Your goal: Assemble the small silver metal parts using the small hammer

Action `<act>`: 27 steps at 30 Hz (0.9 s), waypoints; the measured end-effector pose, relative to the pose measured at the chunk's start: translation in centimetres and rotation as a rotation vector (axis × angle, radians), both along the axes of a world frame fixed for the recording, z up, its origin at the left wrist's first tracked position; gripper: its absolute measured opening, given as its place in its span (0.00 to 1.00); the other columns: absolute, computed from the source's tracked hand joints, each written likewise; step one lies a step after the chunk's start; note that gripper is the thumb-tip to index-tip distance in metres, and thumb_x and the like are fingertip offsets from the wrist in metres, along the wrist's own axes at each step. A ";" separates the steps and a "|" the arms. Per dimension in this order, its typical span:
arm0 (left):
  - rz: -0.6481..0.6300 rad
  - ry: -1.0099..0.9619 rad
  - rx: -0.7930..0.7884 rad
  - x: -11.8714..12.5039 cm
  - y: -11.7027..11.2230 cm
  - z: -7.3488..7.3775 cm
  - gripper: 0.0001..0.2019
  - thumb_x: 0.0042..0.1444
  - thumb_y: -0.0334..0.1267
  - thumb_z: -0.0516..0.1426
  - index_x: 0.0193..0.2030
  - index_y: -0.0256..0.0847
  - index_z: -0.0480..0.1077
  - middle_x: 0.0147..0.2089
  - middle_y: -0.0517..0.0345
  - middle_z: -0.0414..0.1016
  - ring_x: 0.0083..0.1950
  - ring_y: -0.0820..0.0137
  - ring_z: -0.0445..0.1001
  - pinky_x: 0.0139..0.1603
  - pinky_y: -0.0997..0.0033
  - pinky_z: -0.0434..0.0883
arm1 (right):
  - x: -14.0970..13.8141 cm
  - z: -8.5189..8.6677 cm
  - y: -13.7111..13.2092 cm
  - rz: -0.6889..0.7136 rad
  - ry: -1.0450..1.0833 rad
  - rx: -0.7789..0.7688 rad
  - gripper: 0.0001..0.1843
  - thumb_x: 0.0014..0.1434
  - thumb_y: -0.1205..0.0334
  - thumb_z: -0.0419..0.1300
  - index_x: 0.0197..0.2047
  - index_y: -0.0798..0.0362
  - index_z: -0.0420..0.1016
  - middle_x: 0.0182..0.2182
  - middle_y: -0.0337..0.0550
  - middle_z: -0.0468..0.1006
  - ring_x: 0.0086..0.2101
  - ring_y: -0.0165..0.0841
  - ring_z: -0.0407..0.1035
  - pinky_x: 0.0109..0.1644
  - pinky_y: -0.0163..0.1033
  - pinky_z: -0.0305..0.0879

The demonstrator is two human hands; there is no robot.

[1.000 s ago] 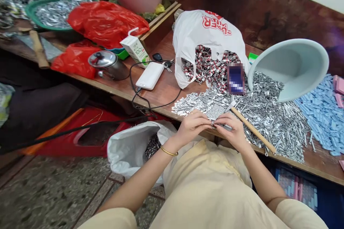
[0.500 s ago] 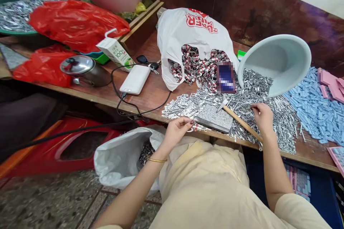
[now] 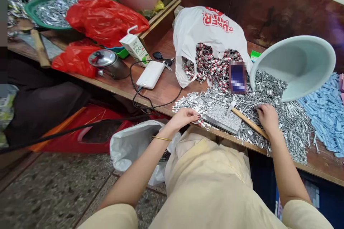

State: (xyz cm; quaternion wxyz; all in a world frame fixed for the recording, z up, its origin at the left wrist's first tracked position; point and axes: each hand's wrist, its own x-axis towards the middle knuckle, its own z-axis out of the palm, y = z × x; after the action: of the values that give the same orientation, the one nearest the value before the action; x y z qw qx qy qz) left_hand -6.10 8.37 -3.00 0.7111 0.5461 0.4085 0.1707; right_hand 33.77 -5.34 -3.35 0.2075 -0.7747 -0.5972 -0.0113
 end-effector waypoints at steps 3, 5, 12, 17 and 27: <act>-0.016 -0.020 -0.011 0.2 0.1 0.0 0.18 0.39 0.47 0.72 0.30 0.34 0.78 0.30 0.54 0.81 0.32 0.68 0.78 0.36 0.71 0.73 | -0.1 0.7 -0.8 -0.077 0.262 0.081 0.11 0.60 0.54 0.60 0.38 0.51 0.80 0.44 0.51 0.79 0.43 0.43 0.70 0.46 0.48 0.67; -0.033 -0.025 -0.018 0.3 0.2 0.0 0.17 0.40 0.47 0.72 0.29 0.34 0.77 0.29 0.54 0.81 0.33 0.68 0.78 0.36 0.70 0.74 | 0.1 1.2 -1.1 -0.146 0.482 0.158 0.14 0.57 0.50 0.64 0.38 0.51 0.81 0.46 0.50 0.78 0.42 0.39 0.70 0.43 0.45 0.68; -0.053 0.018 -0.025 0.6 0.7 -0.1 0.14 0.41 0.43 0.71 0.29 0.34 0.79 0.30 0.54 0.82 0.32 0.70 0.77 0.37 0.72 0.73 | 2.3 1.6 0.0 -0.349 0.720 0.446 0.18 0.56 0.49 0.62 0.40 0.54 0.80 0.39 0.47 0.81 0.33 0.33 0.69 0.39 0.40 0.66; -0.065 0.032 -0.037 0.7 1.1 -0.1 0.12 0.39 0.41 0.71 0.28 0.35 0.79 0.27 0.56 0.80 0.29 0.72 0.75 0.34 0.74 0.72 | 2.2 1.6 1.0 -0.293 0.434 0.333 0.18 0.62 0.47 0.57 0.43 0.52 0.76 0.33 0.47 0.82 0.35 0.38 0.75 0.46 0.46 0.70; -0.062 0.016 -0.076 0.1 1.3 -0.3 0.13 0.38 0.41 0.72 0.28 0.35 0.80 0.28 0.56 0.81 0.30 0.72 0.76 0.35 0.74 0.73 | 1.6 4.7 1.6 -0.256 0.699 0.556 0.14 0.55 0.52 0.65 0.40 0.52 0.78 0.43 0.48 0.80 0.42 0.39 0.74 0.47 0.47 0.71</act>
State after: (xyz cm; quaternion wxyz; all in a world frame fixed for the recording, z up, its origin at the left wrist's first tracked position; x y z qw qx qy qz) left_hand -5.98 9.69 -3.32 0.7332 0.5323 0.4032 0.1286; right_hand 35.42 -3.71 1.38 0.5931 -0.7145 -0.3652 0.0654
